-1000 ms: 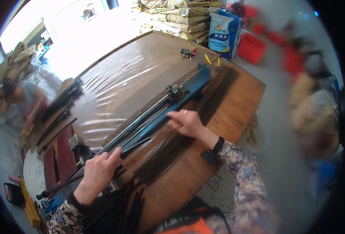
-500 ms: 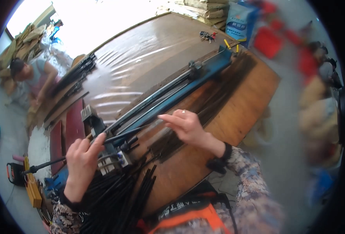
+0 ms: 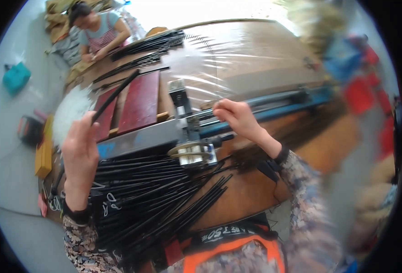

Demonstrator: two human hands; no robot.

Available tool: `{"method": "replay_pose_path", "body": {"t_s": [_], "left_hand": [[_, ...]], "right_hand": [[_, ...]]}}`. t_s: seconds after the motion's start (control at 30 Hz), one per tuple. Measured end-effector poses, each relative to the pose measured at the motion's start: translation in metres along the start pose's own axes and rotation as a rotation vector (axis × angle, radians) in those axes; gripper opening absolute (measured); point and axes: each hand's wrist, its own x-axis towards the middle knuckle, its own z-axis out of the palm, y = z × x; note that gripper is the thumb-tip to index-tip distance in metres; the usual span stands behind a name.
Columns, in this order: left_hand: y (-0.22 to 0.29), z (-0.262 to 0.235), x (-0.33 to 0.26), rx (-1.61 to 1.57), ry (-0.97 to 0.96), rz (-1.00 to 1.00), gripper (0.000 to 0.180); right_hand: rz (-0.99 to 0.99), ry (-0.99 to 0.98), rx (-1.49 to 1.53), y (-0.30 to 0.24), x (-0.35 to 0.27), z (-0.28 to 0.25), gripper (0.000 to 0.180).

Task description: Manually picking up thin metal rods and placing them into a specialized alignment jig or machine on a workbench.

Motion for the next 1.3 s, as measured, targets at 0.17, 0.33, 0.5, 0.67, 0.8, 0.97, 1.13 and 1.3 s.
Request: {"method": "replay_pose_path", "body": {"t_s": [0.17, 0.33, 0.5, 0.67, 0.8, 0.97, 1.13, 1.3], "left_hand": [[0.065, 0.011, -0.031, 0.007, -0.036, -0.099, 0.03], [0.072, 0.024, -0.079, 0.05, -0.131, -0.285, 0.029], [0.078, 0.057, -0.065, -0.011, -0.139, -0.323, 0.029], [0.072, 0.093, -0.052, 0.006, -0.147, -0.317, 0.03], [0.048, 0.107, -0.051, 0.099, -0.223, -0.302, 0.03], [0.057, 0.206, 0.012, -0.155, -0.106, 0.022, 0.013], [0.082, 0.287, 0.046, -0.25, -0.159, 0.055, 0.02], [0.075, 0.288, 0.03, -0.353, -0.216, -0.025, 0.024]], "right_hand": [[-0.411, -0.13, -0.141, 0.025, 0.034, -0.009, 0.01], [-0.398, -0.153, -0.2, 0.056, 0.042, -0.007, 0.012], [-0.365, -0.3, -0.341, 0.061, 0.057, -0.008, 0.017], [-0.592, -0.183, -0.792, 0.086, 0.052, -0.042, 0.014], [-0.524, -0.058, -0.957, 0.15, 0.031, -0.148, 0.008], [-0.222, -0.044, -1.192, 0.175, -0.008, -0.26, 0.007], [-0.306, 0.06, -1.094, 0.212, -0.01, -0.247, 0.01], [-0.025, -0.026, -0.952, 0.202, -0.006, -0.236, 0.008]]}}
